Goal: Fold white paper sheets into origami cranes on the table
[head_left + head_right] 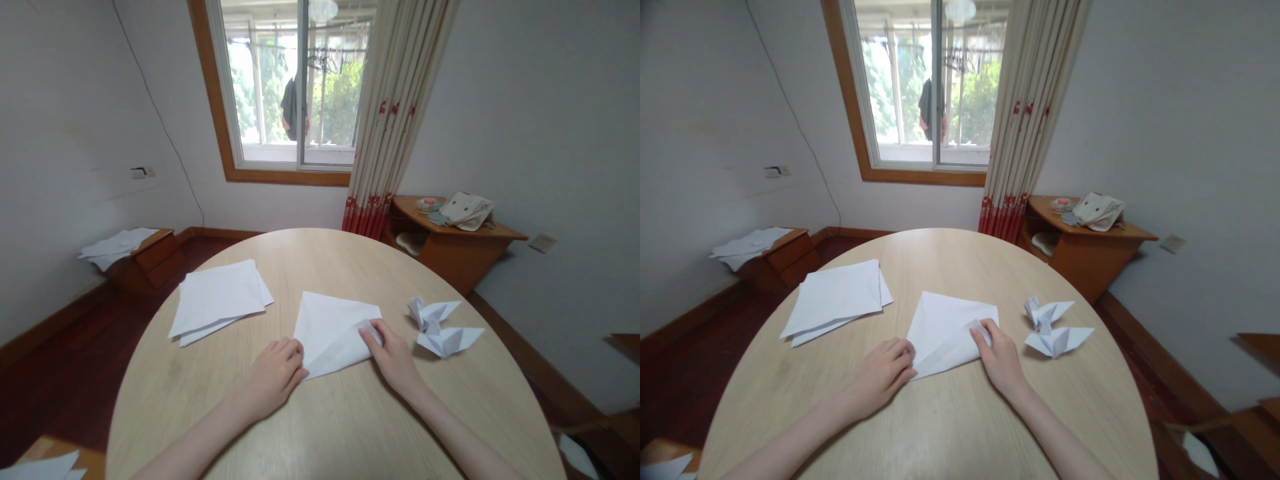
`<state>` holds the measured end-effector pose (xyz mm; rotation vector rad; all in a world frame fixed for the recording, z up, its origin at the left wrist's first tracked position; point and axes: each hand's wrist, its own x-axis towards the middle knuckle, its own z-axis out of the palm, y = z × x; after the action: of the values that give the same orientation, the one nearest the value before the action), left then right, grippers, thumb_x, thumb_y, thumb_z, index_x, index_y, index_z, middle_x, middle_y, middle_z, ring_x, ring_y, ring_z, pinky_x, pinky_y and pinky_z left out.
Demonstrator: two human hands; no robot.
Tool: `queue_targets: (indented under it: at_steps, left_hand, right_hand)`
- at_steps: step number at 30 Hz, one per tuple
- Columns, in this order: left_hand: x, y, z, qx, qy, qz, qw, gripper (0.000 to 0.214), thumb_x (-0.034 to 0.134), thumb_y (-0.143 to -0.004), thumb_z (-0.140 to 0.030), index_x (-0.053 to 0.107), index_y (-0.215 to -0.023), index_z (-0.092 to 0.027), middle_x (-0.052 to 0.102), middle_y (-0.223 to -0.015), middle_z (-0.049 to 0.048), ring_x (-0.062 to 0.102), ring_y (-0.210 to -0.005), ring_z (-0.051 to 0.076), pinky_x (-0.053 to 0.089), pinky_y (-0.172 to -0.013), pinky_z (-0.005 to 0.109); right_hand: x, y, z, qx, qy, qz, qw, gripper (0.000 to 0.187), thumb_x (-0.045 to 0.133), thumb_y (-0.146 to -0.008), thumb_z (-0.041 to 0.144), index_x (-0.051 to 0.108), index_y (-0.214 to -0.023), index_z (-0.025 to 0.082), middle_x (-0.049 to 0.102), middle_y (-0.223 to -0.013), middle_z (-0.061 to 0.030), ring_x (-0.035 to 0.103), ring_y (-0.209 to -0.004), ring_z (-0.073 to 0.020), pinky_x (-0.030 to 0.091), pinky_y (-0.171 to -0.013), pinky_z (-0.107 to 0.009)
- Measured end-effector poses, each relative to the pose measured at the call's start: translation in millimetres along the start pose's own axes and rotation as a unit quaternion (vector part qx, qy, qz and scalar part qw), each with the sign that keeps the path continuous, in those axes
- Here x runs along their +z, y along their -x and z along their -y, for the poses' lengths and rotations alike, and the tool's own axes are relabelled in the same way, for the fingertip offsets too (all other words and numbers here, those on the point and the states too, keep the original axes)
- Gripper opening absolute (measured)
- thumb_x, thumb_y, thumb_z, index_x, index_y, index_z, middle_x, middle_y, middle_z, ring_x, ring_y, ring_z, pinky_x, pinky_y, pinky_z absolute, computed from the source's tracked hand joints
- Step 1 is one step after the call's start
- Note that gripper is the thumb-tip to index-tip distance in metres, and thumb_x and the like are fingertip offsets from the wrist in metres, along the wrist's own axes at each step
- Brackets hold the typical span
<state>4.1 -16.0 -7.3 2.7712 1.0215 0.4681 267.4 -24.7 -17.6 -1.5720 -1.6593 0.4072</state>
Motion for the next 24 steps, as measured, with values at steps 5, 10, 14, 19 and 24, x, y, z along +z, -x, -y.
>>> queue_targets:
  at_steps: [5, 10, 14, 19, 24]
  left_hand:
    - [10.0, 1, -11, 0.016, -0.026, 0.008, 1.000, 0.026, 0.035, -0.100, -0.026, 0.057, -0.090, -0.016, 0.058, -0.100, 0.0080, 0.053, -0.086, 0.023, 0.043, -0.074, 0.037]
    - [13.4, 0, -18, 0.017, -0.029, 0.018, 0.999, 0.021, 0.039, -0.098, -0.024, 0.057, -0.091, -0.015, 0.058, -0.098, 0.0080, 0.053, -0.086, 0.023, 0.043, -0.074, 0.037]
    - [9.7, -1, -22, 0.003, 0.010, 0.015, 1.000, 0.022, 0.040, -0.098, -0.024, 0.056, -0.086, -0.016, 0.059, -0.095, 0.0068, 0.053, -0.083, 0.022, 0.043, -0.072, 0.036]
    - [7.4, 1, -27, -0.011, 0.073, 0.017, 0.997, 0.017, 0.050, -0.092, -0.021, 0.056, -0.077, -0.017, 0.059, -0.091, 0.0046, 0.053, -0.083, 0.020, 0.041, -0.073, 0.033]
    - [5.7, 4, -29, 0.017, 0.126, 0.017, 0.992, 0.014, 0.054, -0.088, -0.019, 0.055, -0.074, -0.018, 0.059, -0.089, 0.0020, 0.052, -0.085, 0.018, 0.039, -0.078, 0.032]
  right_hand:
    - [2, 4, 0, -0.094, 0.116, -0.052, 0.987, 0.033, 0.037, -0.094, 0.036, 0.049, -0.119, 0.020, 0.064, -0.108, -0.0124, 0.061, -0.099, -0.0285, 0.047, -0.081, -0.042]
    - [3, 5, 12, -0.234, 0.229, -0.089, 0.941, 0.044, 0.038, -0.092, 0.021, 0.038, -0.136, 0.016, 0.055, -0.129, -0.0146, 0.045, -0.124, -0.0275, 0.028, -0.106, -0.049]
    - [7, 13, 21, -0.275, 0.278, -0.025, 0.920, 0.045, 0.041, -0.083, 0.008, 0.053, -0.125, 0.021, 0.056, -0.131, -0.0080, 0.037, -0.131, -0.0259, 0.004, -0.113, -0.053]
    - [15, 21, 28, -0.288, 0.296, 0.060, 0.909, 0.028, 0.048, -0.078, 0.008, 0.062, -0.097, 0.022, 0.067, -0.107, -0.0043, 0.036, -0.132, -0.0263, -0.010, -0.110, -0.053]
    - [13, 18, 34, -0.286, 0.288, 0.091, 0.909, 0.015, 0.045, -0.089, 0.016, 0.059, -0.090, 0.022, 0.067, -0.096, -0.0040, 0.041, -0.127, -0.0237, -0.006, -0.111, -0.052]
